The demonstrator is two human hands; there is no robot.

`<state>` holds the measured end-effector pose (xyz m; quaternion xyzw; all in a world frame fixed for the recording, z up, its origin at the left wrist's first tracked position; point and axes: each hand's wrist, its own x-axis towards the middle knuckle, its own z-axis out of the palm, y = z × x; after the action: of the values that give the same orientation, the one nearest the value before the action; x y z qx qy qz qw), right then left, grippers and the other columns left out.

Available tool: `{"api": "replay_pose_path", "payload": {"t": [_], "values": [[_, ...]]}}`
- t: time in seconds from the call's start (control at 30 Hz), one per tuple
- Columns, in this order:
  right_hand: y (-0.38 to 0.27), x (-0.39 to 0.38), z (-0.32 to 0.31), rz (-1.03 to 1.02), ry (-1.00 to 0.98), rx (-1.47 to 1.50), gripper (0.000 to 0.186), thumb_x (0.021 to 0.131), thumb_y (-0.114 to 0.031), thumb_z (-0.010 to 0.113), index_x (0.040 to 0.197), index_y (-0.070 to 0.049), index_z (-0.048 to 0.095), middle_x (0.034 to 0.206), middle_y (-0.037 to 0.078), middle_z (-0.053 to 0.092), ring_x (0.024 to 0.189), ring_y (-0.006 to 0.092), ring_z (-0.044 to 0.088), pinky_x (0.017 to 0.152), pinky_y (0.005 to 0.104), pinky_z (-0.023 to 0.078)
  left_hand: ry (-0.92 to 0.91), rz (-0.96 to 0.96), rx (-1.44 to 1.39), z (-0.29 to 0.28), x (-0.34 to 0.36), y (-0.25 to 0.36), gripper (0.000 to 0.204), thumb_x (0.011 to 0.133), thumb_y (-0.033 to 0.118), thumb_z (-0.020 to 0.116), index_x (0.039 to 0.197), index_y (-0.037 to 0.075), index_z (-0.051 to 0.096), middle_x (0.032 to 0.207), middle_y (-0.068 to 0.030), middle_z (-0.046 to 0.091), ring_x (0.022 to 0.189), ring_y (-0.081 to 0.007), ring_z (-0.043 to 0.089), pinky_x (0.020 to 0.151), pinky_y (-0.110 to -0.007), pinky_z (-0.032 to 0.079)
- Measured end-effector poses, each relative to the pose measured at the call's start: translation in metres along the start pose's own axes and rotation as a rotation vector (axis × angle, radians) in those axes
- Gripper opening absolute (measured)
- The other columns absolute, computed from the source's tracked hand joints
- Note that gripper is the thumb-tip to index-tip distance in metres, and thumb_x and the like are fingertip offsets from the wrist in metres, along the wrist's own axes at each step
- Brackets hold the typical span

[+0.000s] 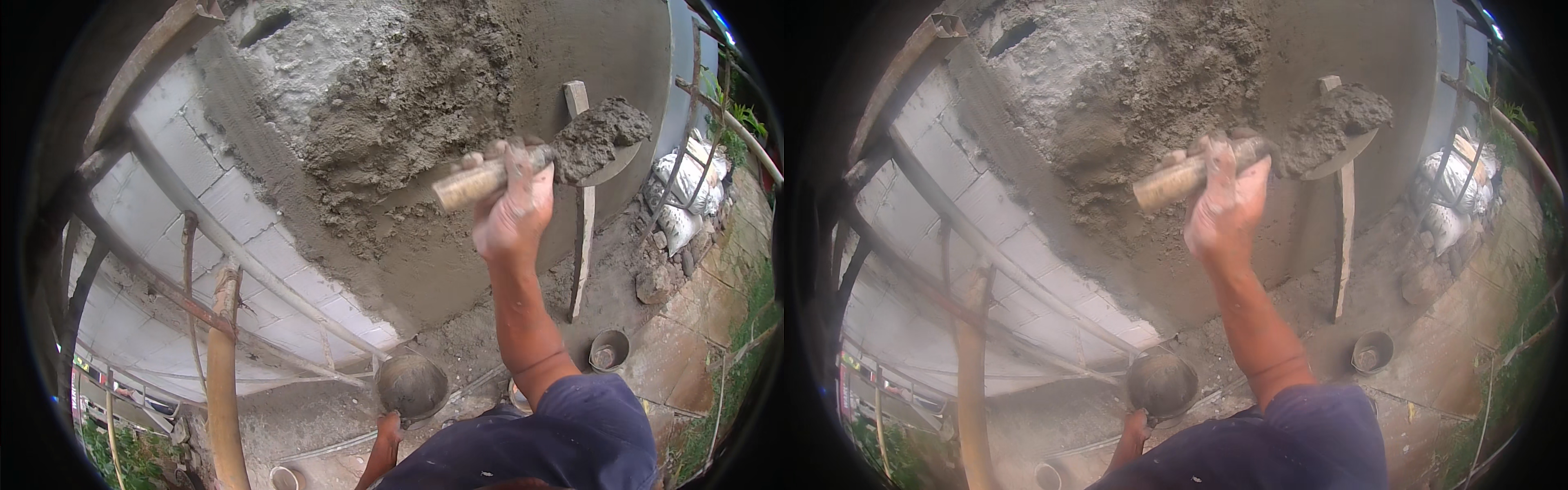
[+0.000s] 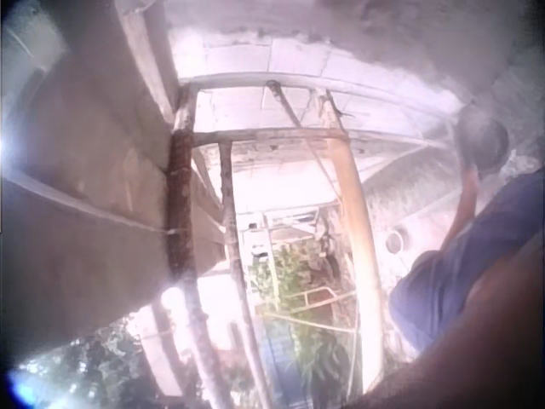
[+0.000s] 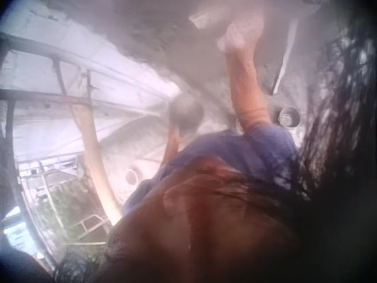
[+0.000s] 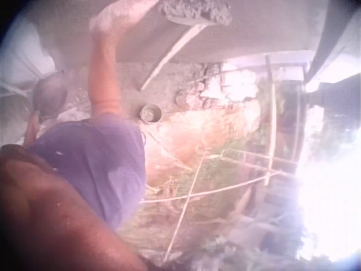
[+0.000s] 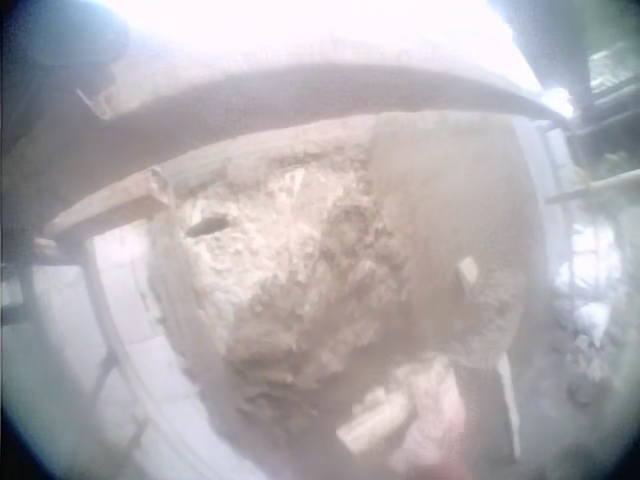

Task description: The person scoops wet cement from a bucket using a trowel and applies it to a concrete wall surface. They repeatedly transfer cement and smooth the wall with a wooden straightedge.

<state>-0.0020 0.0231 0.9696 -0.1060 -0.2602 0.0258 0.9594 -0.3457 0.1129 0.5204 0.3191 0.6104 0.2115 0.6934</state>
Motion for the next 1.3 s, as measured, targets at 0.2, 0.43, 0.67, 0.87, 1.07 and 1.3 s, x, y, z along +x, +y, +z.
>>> {"api": "replay_pose_path", "payload": {"t": [0.2,0.43,0.67,0.87,1.07,1.3], "values": [[0.156,0.115,-0.073,-0.549,0.349,-0.949,0.031,0.09,-0.015,0.05,0.105,0.004,0.031,0.086,0.018,0.056,0.067,0.0212,0.062,0.052,0.0316,0.052,0.012,-0.027,-0.055,-0.016,-0.01,-0.007,0.034,0.082,-0.003,0.045,0.116,-0.005,0.05,0.105,-0.0159,0.058,0.086,-0.0288,0.062,0.06,-0.042,0.053],[0.176,-0.2,-0.155,0.376,-0.858,-1.163,0.035,0.082,-0.019,0.056,0.105,0.006,0.045,0.091,0.031,0.058,0.088,0.0449,0.058,0.078,0.0506,0.046,-0.015,-0.04,-0.056,-0.018,-0.016,-0.003,0.018,0.086,0.007,0.049,0.102,-0.001,0.052,0.092,-0.0127,0.054,0.074,-0.0225,0.056,0.054,-0.036,0.046],[0.012,-0.219,-0.332,1.064,-1.309,-1.493,0.038,0.08,-0.028,0.058,0.105,0.001,0.056,0.1,0.027,0.06,0.095,0.0426,0.056,0.083,0.047,0.045,-0.209,0.111,0.213,0.062,-0.049,0.025,0.049,0.084,0.004,0.048,0.131,-0.006,0.038,0.122,-0.0188,0.052,0.105,-0.0297,0.056,0.083,-0.04,0.048],[-0.009,-0.195,-0.34,1.046,-1.573,-1.999,0.03,0.089,-0.02,0.045,0.114,-0.005,0.052,0.103,0.017,0.061,0.095,0.0368,0.061,0.081,0.0475,0.049,-0.277,0.208,0.599,0.114,-0.084,0.06,0.037,0.085,0.007,0.05,0.12,-0.005,0.047,0.095,-0.0131,0.058,0.076,-0.0177,0.057,0.057,-0.031,0.046],[-0.033,-0.174,-0.338,1.169,-2.012,-1.855,0.029,0.092,-0.016,0.039,0.117,-0.004,0.049,0.106,0.014,0.061,0.097,0.0326,0.062,0.079,0.0428,0.052,-0.384,0.102,0.624,0.172,-0.088,0.072,0.044,0.086,0.009,0.05,0.128,-0.001,0.041,0.099,-0.0126,0.057,0.079,-0.0169,0.056,0.056,-0.031,0.046],[-0.064,-0.126,-0.387,1.043,-1.803,-2.129,0.028,0.092,-0.018,0.04,0.111,-0.001,0.051,0.108,0.015,0.061,0.096,0.0337,0.062,0.078,0.0441,0.051,-0.48,0.168,0.636,0.203,-0.09,0.044,0.044,0.083,0.005,0.047,0.127,0.0,0.045,0.096,-0.0126,0.058,0.076,-0.0157,0.057,0.061,-0.031,0.047]]}}
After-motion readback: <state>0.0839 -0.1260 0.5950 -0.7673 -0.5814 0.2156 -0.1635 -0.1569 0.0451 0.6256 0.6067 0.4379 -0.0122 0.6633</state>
